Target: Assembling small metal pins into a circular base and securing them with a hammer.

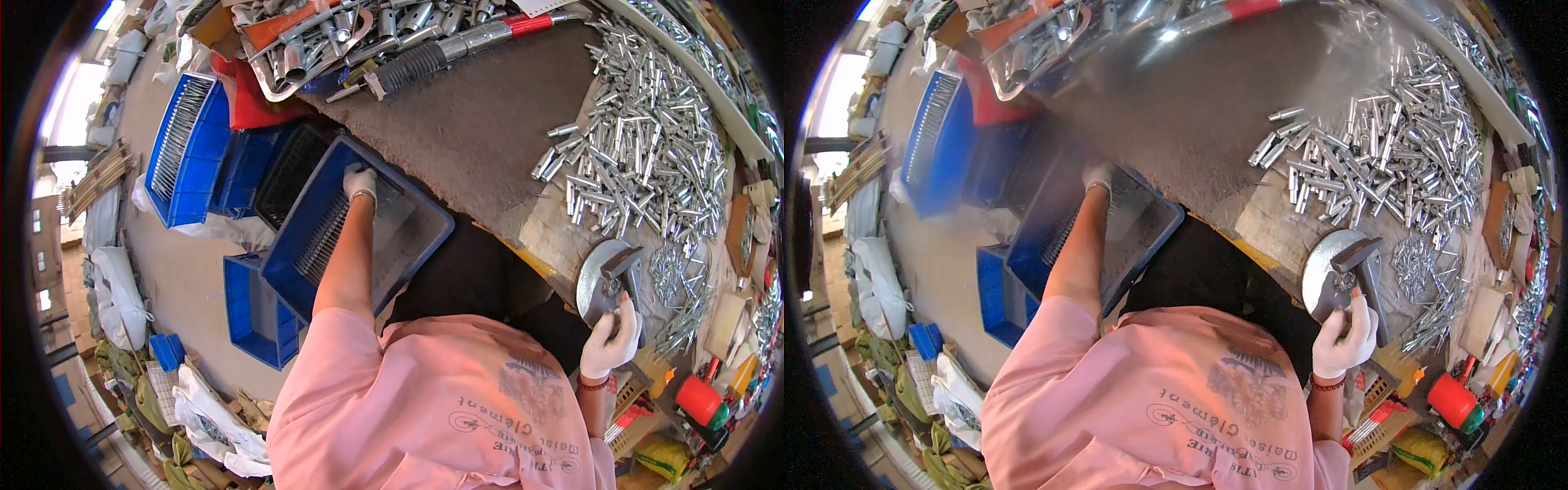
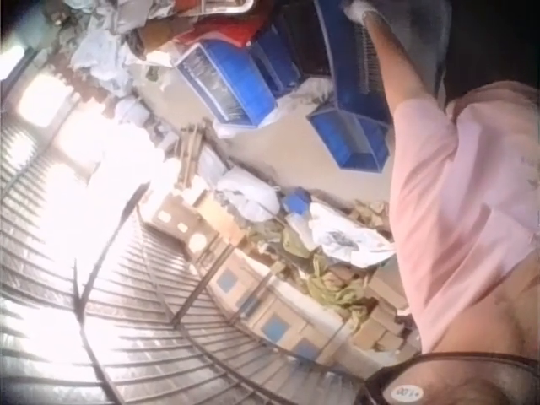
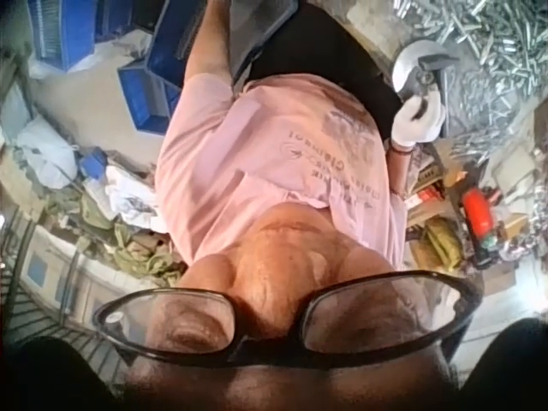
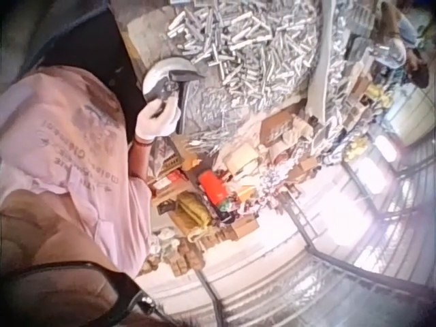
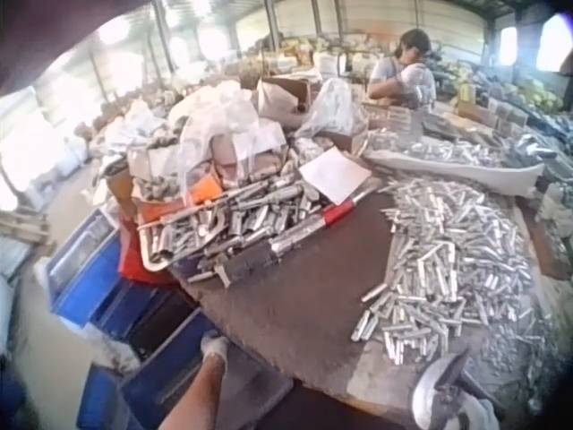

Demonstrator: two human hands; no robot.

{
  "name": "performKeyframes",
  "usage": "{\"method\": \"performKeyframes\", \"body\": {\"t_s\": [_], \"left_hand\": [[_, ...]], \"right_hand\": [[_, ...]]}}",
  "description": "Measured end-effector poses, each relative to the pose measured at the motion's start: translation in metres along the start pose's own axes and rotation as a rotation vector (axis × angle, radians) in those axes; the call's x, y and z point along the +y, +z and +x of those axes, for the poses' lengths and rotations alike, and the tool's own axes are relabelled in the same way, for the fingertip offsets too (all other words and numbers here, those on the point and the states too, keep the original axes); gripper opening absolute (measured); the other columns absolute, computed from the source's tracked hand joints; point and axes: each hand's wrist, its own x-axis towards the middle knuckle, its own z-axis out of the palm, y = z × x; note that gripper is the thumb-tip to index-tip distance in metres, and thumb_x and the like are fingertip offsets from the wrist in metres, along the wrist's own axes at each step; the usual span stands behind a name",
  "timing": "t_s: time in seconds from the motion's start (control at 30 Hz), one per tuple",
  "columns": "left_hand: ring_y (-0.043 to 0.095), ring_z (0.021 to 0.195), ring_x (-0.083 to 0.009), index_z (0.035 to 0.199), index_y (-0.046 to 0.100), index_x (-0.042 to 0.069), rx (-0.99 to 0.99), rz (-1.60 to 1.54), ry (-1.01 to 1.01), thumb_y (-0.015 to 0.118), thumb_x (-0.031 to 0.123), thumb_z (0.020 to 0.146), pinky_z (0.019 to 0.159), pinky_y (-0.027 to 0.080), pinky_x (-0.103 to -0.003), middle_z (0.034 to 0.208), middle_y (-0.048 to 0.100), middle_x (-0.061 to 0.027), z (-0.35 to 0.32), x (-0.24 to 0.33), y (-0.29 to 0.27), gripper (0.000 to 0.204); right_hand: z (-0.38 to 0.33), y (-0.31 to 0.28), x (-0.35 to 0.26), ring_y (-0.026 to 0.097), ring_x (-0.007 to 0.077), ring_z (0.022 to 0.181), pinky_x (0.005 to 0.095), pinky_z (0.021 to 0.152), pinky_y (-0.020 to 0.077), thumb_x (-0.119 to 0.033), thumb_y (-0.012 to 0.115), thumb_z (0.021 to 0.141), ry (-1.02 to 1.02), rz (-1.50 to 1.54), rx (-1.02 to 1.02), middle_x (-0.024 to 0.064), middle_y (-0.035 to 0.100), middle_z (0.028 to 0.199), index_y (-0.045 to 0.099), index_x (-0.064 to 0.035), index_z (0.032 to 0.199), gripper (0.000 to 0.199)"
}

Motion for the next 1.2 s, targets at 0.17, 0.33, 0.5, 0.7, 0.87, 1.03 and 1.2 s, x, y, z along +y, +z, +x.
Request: {"method": "performKeyframes", "body": {"t_s": [0.17,0.33,0.5,0.7,0.87,1.03,1.2], "left_hand": [[0.074,0.108,-0.0416,0.126,0.071,-0.001,0.110,0.256,0.072,0.075,0.010,0.089,0.095,0.056,-0.040,0.116,0.077,-0.0231,-0.001,-0.004,0.009,0.039],[0.075,0.103,-0.0334,0.122,0.074,0.000,0.108,0.082,0.201,0.076,0.014,0.090,0.094,0.056,-0.040,0.112,0.079,-0.0203,0.024,-0.040,-0.019,0.035],[0.068,0.084,-0.0192,0.112,0.076,0.002,0.332,-0.251,0.322,0.071,0.023,0.102,0.079,0.055,-0.034,0.094,0.076,-0.0073,-0.012,0.000,-0.079,0.023],[0.058,0.073,-0.0093,0.120,0.071,0.004,-0.098,-0.442,0.782,0.071,0.018,0.103,0.066,0.049,-0.027,0.092,0.067,-0.0026,-0.188,0.199,-0.101,0.022],[0.068,0.086,-0.0205,0.130,0.068,0.005,-0.593,0.179,1.132,0.082,0.016,0.090,0.084,0.056,-0.035,0.108,0.072,-0.0129,-0.270,0.261,-0.037,0.044],[0.063,0.082,-0.0154,0.127,0.068,0.004,-0.624,0.413,1.135,0.081,0.014,0.089,0.079,0.053,-0.032,0.089,0.067,-0.0056,-0.280,0.277,-0.026,0.041],[0.060,0.082,-0.0109,0.123,0.068,0.004,-0.745,0.376,1.063,0.079,0.008,0.091,0.078,0.051,-0.028,0.089,0.063,0.0004,-0.275,0.269,-0.027,0.035]], "right_hand": [[0.005,0.001,-0.002,0.063,0.0309,0.074,0.0410,0.064,0.0517,0.003,0.065,0.092,-0.025,-0.027,0.004,0.0189,0.077,0.110,0.067,0.0031,0.123,0.031],[0.012,-0.002,-0.007,0.067,0.0332,0.078,0.0428,0.068,0.0548,0.003,0.065,0.091,-0.038,0.034,0.002,0.0184,0.077,0.107,0.070,0.0011,0.119,0.028],[0.022,0.006,-0.011,0.067,0.0316,0.070,0.0417,0.063,0.0548,0.004,0.070,0.087,-0.123,0.056,0.037,0.0148,0.073,0.090,0.074,-0.0032,0.115,0.029],[0.022,-0.005,-0.014,0.065,0.0299,0.065,0.0397,0.058,0.0525,0.003,0.075,0.081,-0.053,0.101,0.113,0.0109,0.068,0.081,0.076,-0.0080,0.110,0.031],[0.026,-0.018,-0.018,0.068,0.0325,0.071,0.0417,0.064,0.0559,0.000,0.076,0.083,-0.027,0.158,0.004,0.0126,0.070,0.088,0.076,-0.0086,0.107,0.025],[0.004,-0.056,-0.018,0.072,0.0313,0.078,0.0394,0.069,0.0582,-0.004,0.078,0.086,0.113,0.331,0.045,0.0093,0.070,0.089,0.076,-0.0102,0.108,0.023],[-0.010,-0.113,0.031,0.072,0.0313,0.082,0.0409,0.070,0.0590,-0.011,0.078,0.087,0.345,-0.132,0.251,0.0095,0.070,0.093,0.073,-0.0154,0.103,0.017]]}}
